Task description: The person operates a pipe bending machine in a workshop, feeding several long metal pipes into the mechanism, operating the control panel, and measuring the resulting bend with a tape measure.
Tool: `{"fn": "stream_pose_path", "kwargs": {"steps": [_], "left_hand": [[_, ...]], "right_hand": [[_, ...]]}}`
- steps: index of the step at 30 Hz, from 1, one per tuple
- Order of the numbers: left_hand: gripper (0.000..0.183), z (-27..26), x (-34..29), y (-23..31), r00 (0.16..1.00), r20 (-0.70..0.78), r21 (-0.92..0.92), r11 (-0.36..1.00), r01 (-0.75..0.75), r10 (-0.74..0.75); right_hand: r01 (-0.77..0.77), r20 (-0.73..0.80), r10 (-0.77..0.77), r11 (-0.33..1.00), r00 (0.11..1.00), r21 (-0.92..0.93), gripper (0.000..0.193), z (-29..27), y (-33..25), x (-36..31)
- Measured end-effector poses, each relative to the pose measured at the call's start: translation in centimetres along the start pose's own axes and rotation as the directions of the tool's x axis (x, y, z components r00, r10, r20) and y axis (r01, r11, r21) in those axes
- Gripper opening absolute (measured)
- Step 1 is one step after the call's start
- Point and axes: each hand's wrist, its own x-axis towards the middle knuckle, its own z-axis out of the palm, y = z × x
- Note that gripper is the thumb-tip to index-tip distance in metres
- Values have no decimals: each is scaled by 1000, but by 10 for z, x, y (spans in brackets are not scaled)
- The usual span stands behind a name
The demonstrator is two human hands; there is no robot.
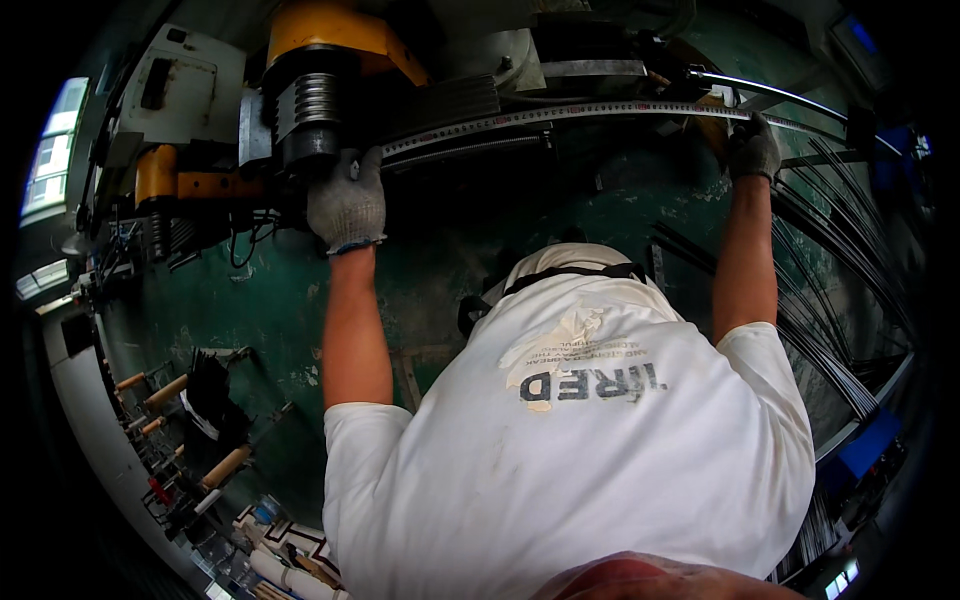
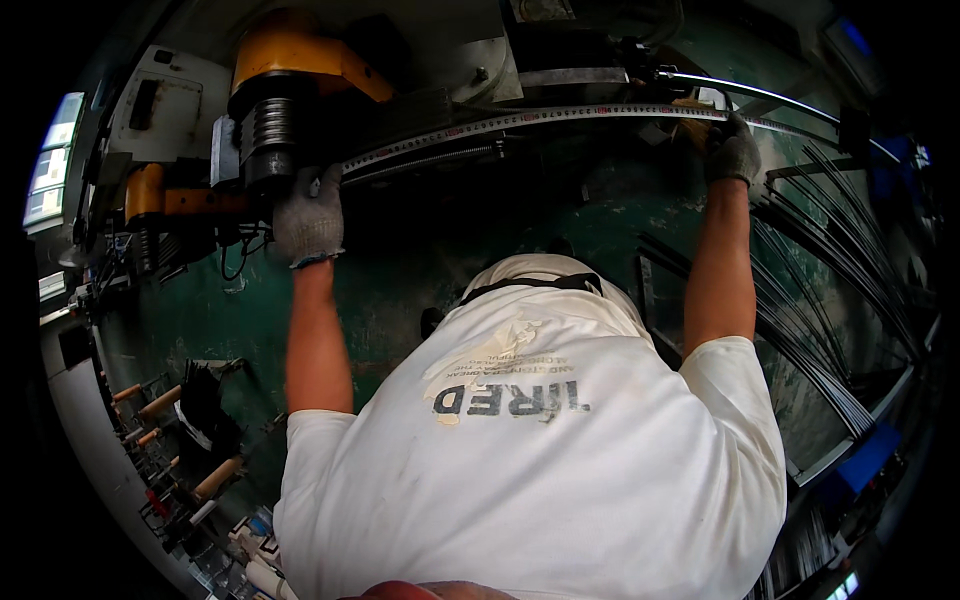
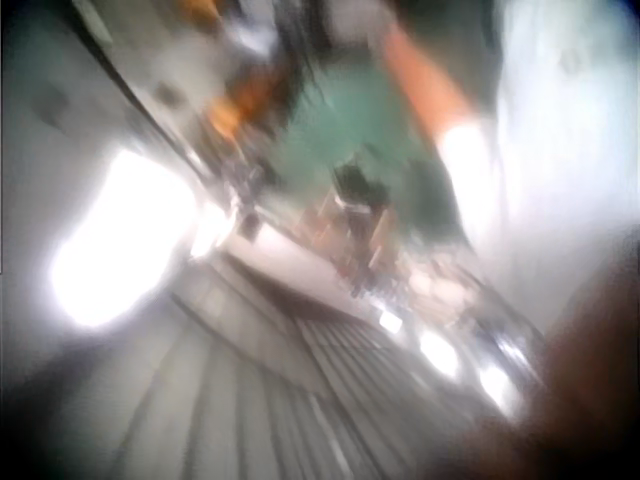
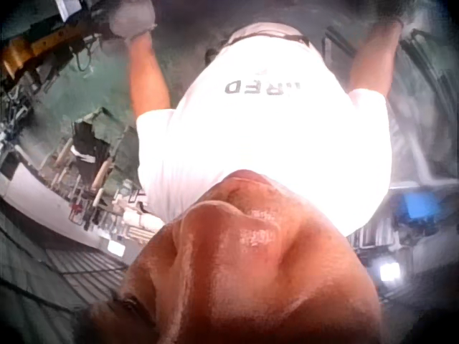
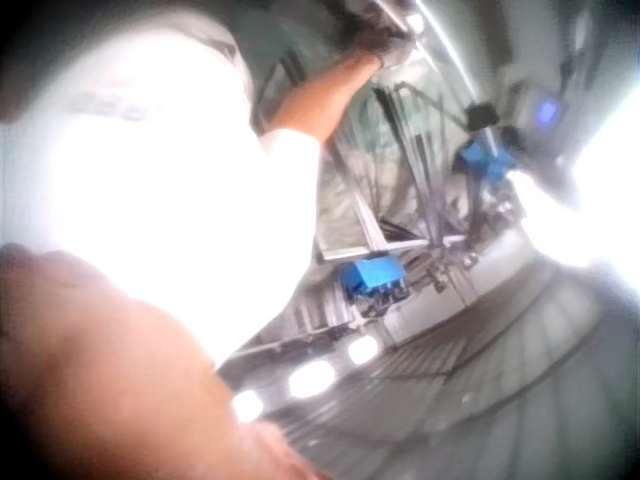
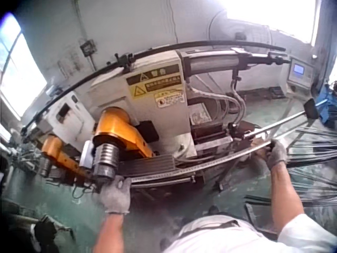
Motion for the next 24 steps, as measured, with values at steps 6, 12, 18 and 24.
{"fn": "stream_pose_path", "kwargs": {"steps": [6,12,18,24], "left_hand": [[35,7,-5,1,994,-60,-135,988,80,-89],[37,23,-8,-4,980,-194,-100,995,29,-48],[42,26,-10,-9,984,-175,-77,997,16,-29],[45,27,-11,-8,968,-250,-149,989,-10,-28]], "right_hand": [[-34,82,27,996,996,83,24,6,-1,-7],[-103,178,71,979,981,174,18,-6,3,8],[-18,97,-2,979,995,202,17,-7,5,9],[-32,146,-6,966,989,256,17,-10,-1,13]]}}
